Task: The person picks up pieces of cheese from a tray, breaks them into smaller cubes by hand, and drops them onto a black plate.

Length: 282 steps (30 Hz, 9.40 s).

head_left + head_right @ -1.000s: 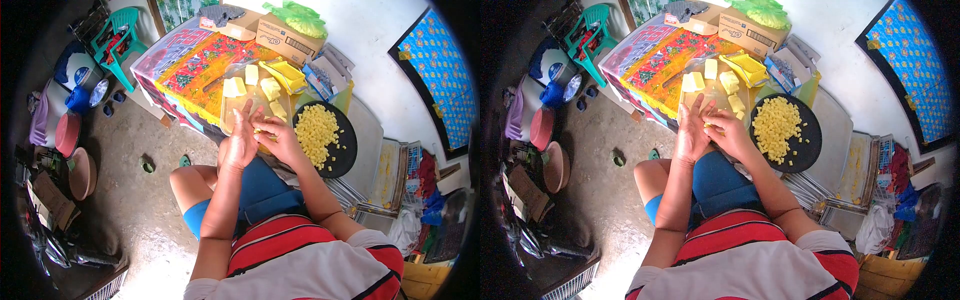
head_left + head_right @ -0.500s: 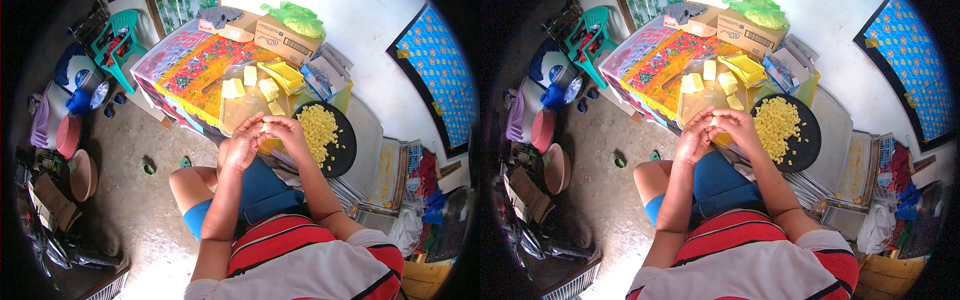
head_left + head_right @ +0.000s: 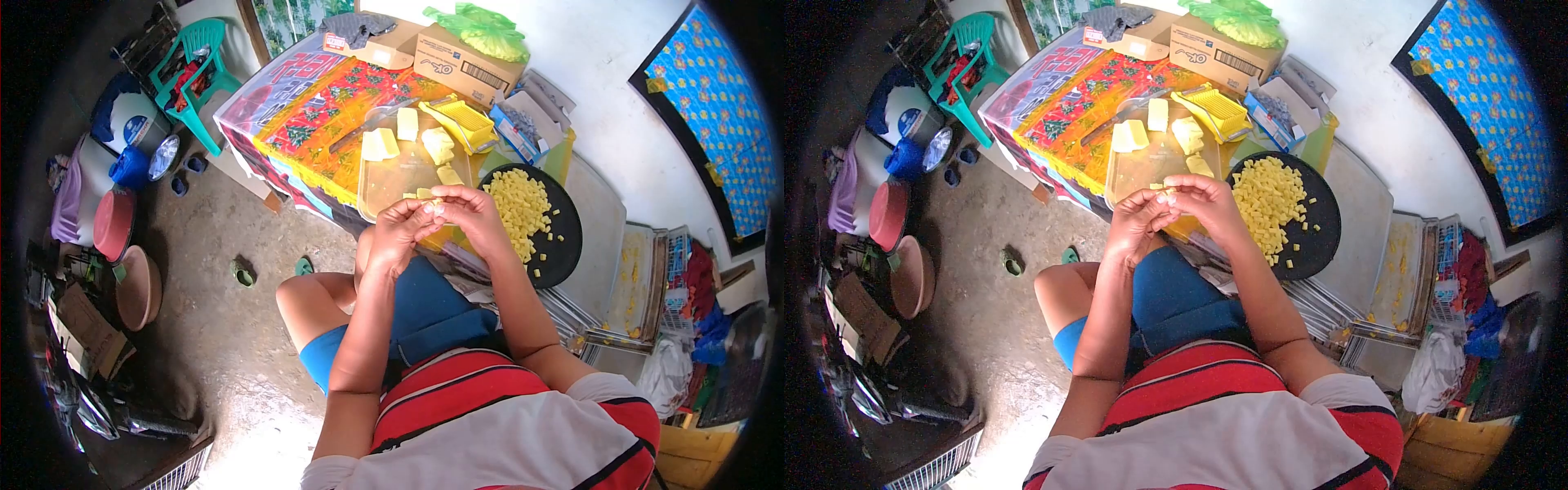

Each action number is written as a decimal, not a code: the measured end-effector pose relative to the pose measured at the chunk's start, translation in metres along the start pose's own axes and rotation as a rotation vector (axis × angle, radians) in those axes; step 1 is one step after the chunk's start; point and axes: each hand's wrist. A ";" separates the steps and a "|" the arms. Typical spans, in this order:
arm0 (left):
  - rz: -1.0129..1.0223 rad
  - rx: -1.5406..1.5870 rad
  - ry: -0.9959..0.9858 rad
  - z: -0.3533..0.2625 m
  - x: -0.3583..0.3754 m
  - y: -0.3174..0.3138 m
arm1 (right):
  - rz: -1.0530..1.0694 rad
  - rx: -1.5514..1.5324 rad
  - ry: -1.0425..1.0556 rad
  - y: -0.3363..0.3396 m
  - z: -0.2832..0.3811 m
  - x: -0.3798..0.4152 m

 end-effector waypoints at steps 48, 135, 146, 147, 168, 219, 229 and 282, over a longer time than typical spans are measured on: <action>-0.073 0.177 0.144 -0.009 0.009 -0.016 | -0.049 0.148 0.143 -0.007 0.011 0.009; 0.137 0.368 0.306 0.027 0.014 -0.071 | -0.341 0.657 0.157 0.082 0.035 0.098; 0.248 0.443 0.248 0.015 0.026 -0.072 | -0.005 0.881 0.442 0.021 0.031 0.083; 0.239 0.447 0.249 0.014 0.027 -0.071 | -0.003 0.864 0.446 0.021 0.030 0.082; 0.181 -0.001 0.041 0.030 0.029 -0.036 | -0.121 0.171 -0.068 0.016 0.036 0.077; 0.083 -0.286 0.044 0.017 0.036 -0.023 | 0.098 1.035 0.445 0.001 0.043 0.068; -0.309 -0.143 0.114 0.022 0.024 0.028 | 0.076 1.239 0.431 0.031 -0.053 -0.038; 0.176 0.023 0.162 -0.010 0.055 -0.034 | 0.190 1.030 0.631 -0.005 0.054 0.055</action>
Point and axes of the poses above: each hand's wrist, its own x-axis away from the middle knuckle, its own y-axis out of the back of the hand, z = x × y, and after that the axes turned 6 degrees about -x, right-handed
